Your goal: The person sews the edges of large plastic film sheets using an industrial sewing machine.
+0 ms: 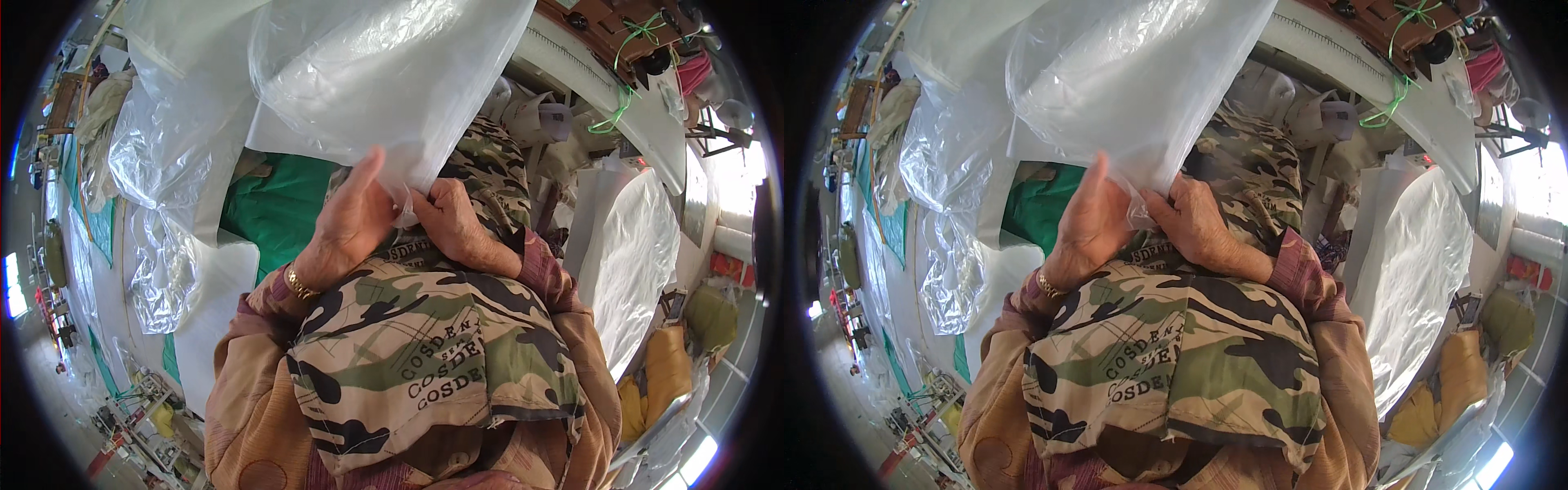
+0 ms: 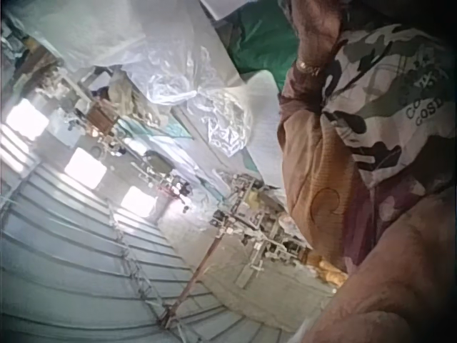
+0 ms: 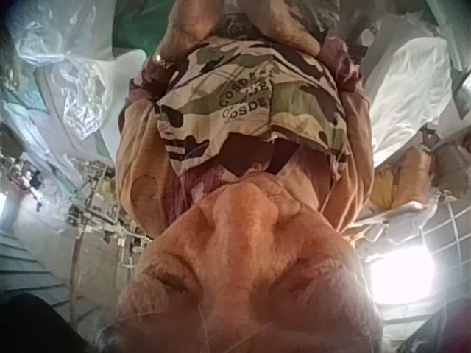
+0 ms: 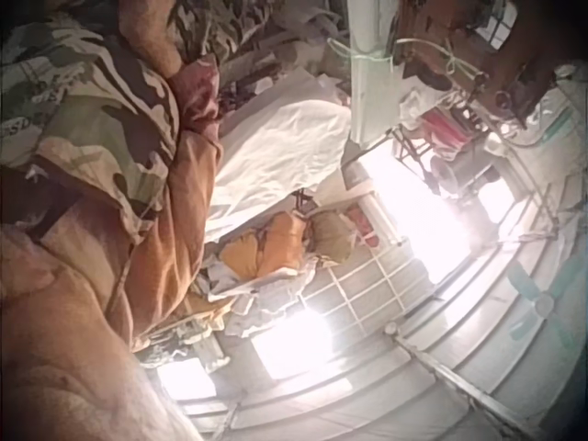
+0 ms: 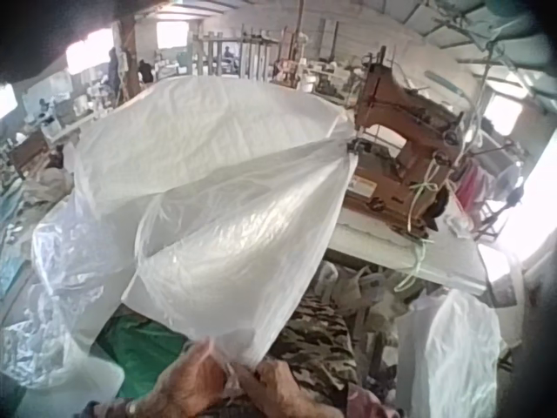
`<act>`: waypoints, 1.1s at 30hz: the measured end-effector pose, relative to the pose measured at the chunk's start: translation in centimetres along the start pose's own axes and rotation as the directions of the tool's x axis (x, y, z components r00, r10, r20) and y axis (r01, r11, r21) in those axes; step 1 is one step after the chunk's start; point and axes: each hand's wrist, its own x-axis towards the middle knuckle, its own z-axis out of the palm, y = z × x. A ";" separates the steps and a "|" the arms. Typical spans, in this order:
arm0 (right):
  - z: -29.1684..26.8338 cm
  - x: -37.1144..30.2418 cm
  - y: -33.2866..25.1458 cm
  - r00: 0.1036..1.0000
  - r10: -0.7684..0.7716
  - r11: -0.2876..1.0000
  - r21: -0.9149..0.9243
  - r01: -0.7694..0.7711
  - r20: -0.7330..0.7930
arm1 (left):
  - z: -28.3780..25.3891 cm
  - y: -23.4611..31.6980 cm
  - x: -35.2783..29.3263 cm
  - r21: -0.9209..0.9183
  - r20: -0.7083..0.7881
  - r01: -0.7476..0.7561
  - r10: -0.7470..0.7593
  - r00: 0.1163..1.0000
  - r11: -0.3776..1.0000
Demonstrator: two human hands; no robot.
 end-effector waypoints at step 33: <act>-0.6 -2.6 0.1 0.880 -0.475 0.686 -0.636 0.355 -0.021 | 0.7 -0.6 1.1 0.435 -0.095 -0.065 0.118 0.989 0.898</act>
